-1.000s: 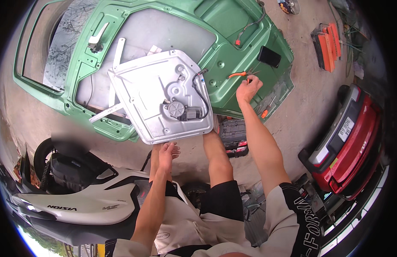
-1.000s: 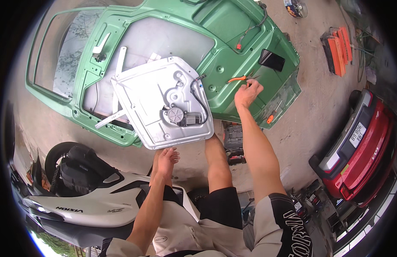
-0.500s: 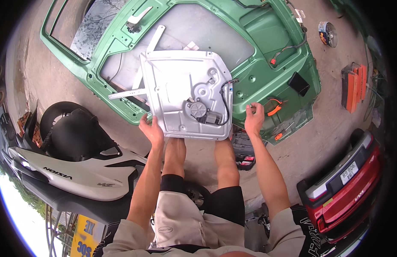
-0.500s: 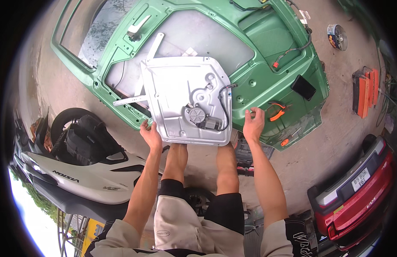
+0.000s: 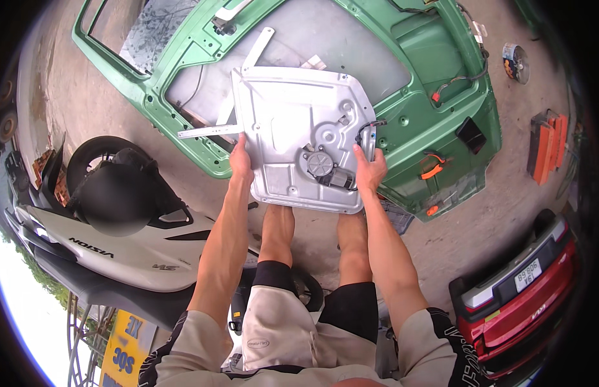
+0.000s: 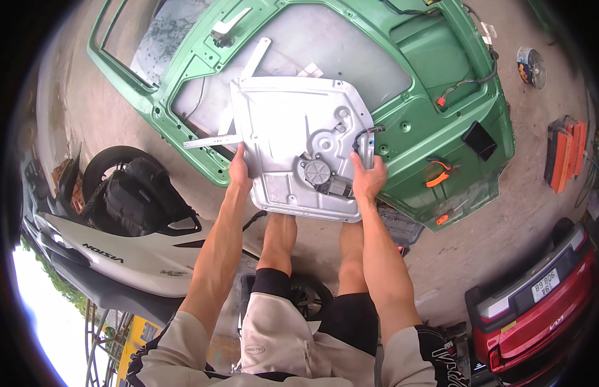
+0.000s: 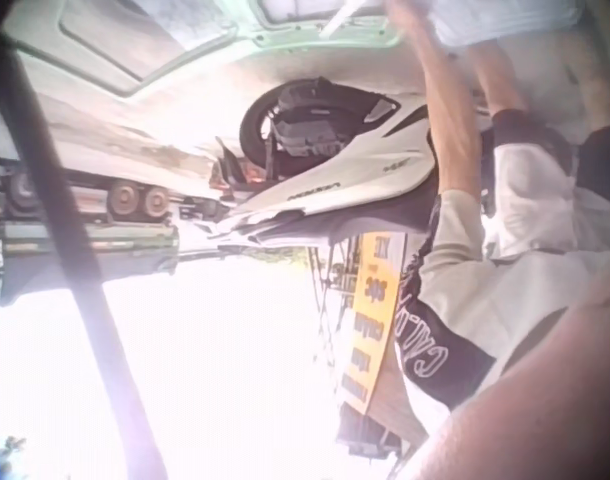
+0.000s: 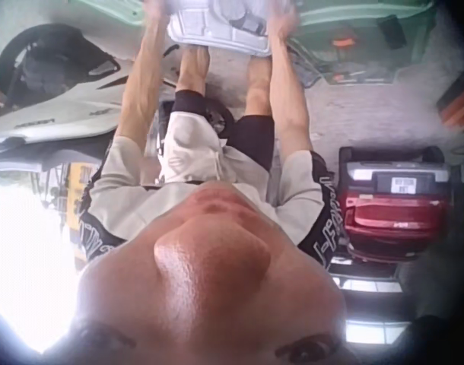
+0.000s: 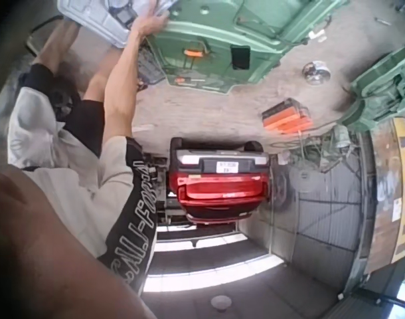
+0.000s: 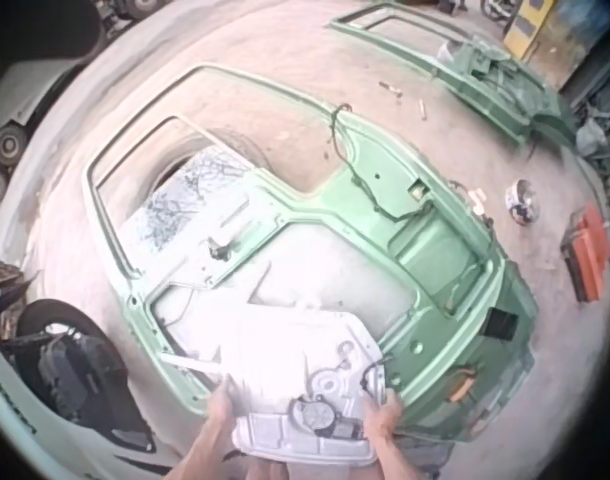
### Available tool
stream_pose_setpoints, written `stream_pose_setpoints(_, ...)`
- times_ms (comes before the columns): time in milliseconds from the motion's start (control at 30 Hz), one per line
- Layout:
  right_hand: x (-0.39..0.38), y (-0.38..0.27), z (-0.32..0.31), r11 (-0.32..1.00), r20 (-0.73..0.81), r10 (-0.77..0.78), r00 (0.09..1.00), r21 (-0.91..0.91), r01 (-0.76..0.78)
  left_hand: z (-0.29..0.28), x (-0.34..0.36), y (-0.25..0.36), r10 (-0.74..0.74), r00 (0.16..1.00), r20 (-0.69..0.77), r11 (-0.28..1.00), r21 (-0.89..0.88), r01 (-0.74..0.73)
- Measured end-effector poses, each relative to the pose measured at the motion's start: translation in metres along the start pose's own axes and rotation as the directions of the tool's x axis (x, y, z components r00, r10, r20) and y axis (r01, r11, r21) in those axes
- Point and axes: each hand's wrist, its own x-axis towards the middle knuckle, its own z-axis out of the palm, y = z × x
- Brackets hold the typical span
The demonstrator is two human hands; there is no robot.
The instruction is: The person positions a window regulator onto a car door panel, aligns it with the mounting holes, and secures it using a screwdriver and screws.
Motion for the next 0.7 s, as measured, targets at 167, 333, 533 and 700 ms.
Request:
stream_pose_setpoints(167,0.001,0.001,-0.015,0.970,-0.052,0.003,0.999,0.244,0.010,-0.003,-0.033,0.000,0.016,1.000,-0.026,1.000,-0.013,-0.016)
stream_pose_setpoints(333,0.007,0.017,-0.051,0.980,0.001,-0.061,0.998,0.188,0.060,-0.004,-0.114,-0.010,0.008,0.999,-0.053,0.999,-0.038,-0.010)
stream_pose_setpoints(533,-0.022,0.026,-0.084,0.986,0.124,-0.079,0.989,0.153,0.059,-0.041,-0.174,-0.041,0.027,0.995,-0.100,1.000,0.006,-0.026)
stream_pose_setpoints(700,-0.061,0.050,-0.066,0.984,0.182,-0.010,0.983,0.177,-0.022,-0.063,-0.144,-0.053,0.106,0.977,-0.183,0.983,0.169,-0.075)
